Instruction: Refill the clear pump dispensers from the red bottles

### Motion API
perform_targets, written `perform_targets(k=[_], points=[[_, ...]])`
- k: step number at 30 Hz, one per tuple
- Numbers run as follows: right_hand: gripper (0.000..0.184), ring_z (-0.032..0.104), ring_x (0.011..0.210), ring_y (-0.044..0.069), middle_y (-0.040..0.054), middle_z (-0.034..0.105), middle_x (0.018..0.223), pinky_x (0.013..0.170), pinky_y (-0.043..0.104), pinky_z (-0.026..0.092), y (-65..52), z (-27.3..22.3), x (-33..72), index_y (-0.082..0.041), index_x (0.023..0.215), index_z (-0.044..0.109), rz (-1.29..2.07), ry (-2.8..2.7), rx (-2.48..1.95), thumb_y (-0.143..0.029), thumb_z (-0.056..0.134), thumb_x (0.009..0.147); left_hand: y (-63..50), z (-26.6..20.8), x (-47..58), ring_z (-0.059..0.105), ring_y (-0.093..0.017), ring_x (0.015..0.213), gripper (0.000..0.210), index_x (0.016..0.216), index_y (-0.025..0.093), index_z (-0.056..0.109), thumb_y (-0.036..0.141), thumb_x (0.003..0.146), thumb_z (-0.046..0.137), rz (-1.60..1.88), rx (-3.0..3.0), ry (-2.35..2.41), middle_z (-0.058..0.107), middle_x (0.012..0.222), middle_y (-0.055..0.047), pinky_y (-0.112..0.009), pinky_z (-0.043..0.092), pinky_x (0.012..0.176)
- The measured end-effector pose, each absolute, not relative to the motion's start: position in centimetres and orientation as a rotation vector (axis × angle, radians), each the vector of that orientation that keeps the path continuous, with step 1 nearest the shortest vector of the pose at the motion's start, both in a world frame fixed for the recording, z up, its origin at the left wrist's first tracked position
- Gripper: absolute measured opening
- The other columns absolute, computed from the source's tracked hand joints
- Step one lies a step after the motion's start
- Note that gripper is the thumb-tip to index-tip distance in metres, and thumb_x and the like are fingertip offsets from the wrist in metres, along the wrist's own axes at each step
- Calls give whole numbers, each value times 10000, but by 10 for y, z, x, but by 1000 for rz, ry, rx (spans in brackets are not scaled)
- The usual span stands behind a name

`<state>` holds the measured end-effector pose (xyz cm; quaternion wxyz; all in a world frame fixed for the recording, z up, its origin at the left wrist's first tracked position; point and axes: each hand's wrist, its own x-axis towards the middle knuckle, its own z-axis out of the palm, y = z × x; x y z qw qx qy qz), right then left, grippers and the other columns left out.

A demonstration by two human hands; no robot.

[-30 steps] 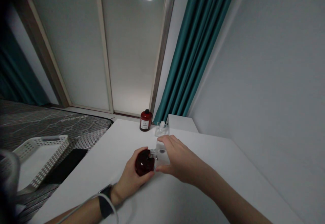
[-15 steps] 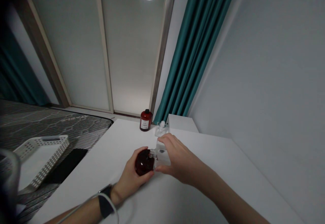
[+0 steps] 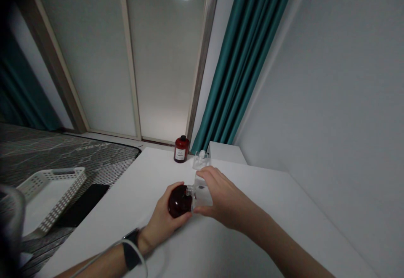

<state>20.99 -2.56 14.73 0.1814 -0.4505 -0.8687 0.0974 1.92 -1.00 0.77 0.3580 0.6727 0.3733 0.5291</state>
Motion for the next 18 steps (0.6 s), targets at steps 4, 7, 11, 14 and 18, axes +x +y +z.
perform_targets(k=[4, 7, 11, 14, 18], points=[[739, 535, 1242, 323, 148, 544, 1319, 1052, 535, 452, -25, 146, 211, -214, 1308, 466, 267, -2464, -1281, -214, 848, 674, -9, 7, 19, 646, -253, 1071, 656, 1272, 199, 481, 233, 682, 765, 1365, 1746, 965, 646, 1180, -83, -383, 528, 961], [751, 524, 1252, 322, 155, 541, 1325, 1063, 530, 445, -25, 146, 211, -195, 1305, 462, 261, -2478, -1291, -204, 857, 667, -10, 7, 19, 647, -249, 1068, 653, 1270, 201, 478, 229, 683, 761, 1357, 1748, 969, 647, 1176, -76, -376, 527, 960], [750, 516, 1258, 315, 153, 540, 1332, 1072, 521, 440, -26, 149, 209, -185, 1305, 464, 275, -2484, -1310, -196, 858, 667, -10, 9, 19, 647, -254, 1067, 647, 1259, 195, 484, 230, 674, 760, 1361, 1748, 975, 649, 1168, -77, -382, 525, 961], [752, 511, 1262, 315, 160, 537, 1337, 1078, 521, 433, -26, 152, 208, -170, 1309, 462, 283, -2488, -1328, -200, 859, 670, -10, 9, 19, 643, -256, 1074, 650, 1265, 195, 479, 230, 679, 759, 1357, 1747, 973, 642, 1178, -81, -390, 521, 968], [749, 517, 1255, 315, 152, 544, 1330, 1068, 527, 440, -26, 152, 208, -188, 1308, 466, 278, -2494, -1304, -199, 859, 671, -10, 8, 19, 634, -258, 1086, 656, 1270, 198, 471, 230, 682, 759, 1351, 1748, 972, 632, 1187, -82, -398, 513, 979]])
